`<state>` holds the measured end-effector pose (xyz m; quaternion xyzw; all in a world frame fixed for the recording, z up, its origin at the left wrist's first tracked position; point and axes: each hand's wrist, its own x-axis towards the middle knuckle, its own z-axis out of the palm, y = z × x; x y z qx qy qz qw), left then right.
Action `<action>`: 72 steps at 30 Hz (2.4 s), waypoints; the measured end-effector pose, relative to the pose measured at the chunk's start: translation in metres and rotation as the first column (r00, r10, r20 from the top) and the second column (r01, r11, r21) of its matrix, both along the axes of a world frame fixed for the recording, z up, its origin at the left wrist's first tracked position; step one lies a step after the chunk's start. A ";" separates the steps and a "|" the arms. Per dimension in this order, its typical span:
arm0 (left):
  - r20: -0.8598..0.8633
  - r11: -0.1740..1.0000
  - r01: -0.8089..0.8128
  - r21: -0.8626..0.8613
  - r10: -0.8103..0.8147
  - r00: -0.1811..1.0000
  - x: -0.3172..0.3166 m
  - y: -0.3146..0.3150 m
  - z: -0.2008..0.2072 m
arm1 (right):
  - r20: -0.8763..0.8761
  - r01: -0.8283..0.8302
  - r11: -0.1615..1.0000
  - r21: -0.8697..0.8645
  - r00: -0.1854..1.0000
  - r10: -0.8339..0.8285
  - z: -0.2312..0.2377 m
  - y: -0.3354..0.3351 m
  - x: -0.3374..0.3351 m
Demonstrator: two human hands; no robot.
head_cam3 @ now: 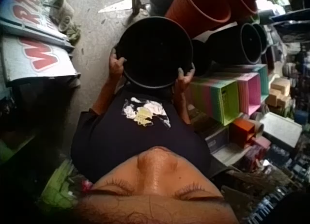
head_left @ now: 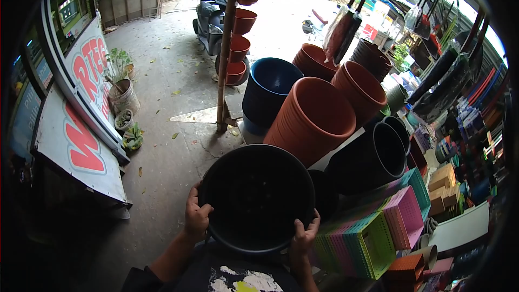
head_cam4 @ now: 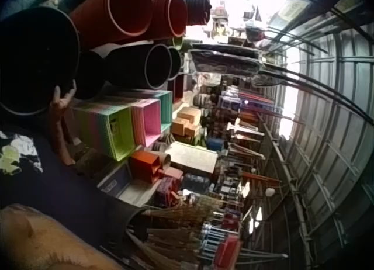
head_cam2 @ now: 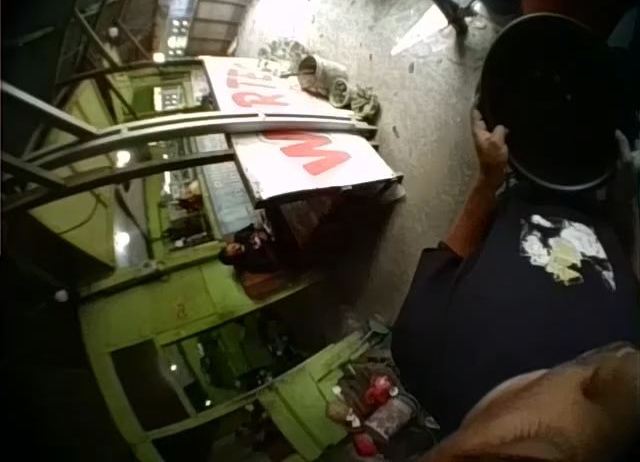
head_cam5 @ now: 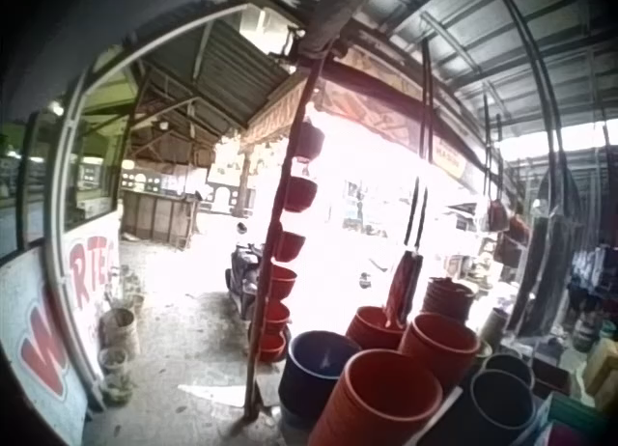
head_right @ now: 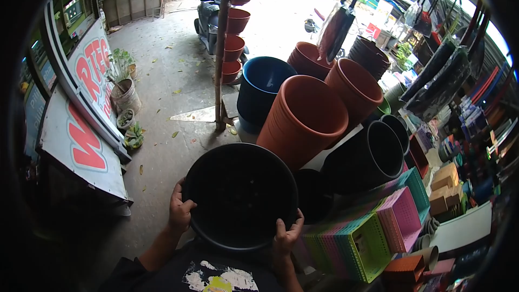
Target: Stacking and arranging plastic garden pots and storage baskets on a display area.
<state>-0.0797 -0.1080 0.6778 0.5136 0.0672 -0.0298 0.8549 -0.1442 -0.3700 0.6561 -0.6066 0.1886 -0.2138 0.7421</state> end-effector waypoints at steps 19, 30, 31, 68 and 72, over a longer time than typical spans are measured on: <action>0.069 0.967 0.223 0.127 -0.233 0.970 0.006 -0.020 0.037 | -0.050 0.186 0.967 0.173 0.982 -0.180 -0.054 -0.008 -0.010; 0.143 0.941 0.226 0.254 -0.267 0.953 0.006 -0.043 0.054 | -0.142 0.161 0.844 0.512 0.985 -0.101 -0.094 -0.006 -0.005; 0.139 0.936 0.236 0.260 -0.278 0.950 0.006 -0.044 0.056 | -0.145 0.171 0.838 0.518 0.983 -0.110 -0.098 -0.006 -0.005; 0.088 0.210 0.142 0.967 -0.805 0.587 0.017 -0.028 -0.011 | 0.022 -0.159 0.913 0.376 0.986 0.163 0.038 -0.018 0.087; 0.061 0.769 0.384 0.511 -0.478 0.876 0.018 -0.022 -0.036 | -0.059 -0.135 0.982 0.135 0.988 0.144 0.023 -0.030 0.073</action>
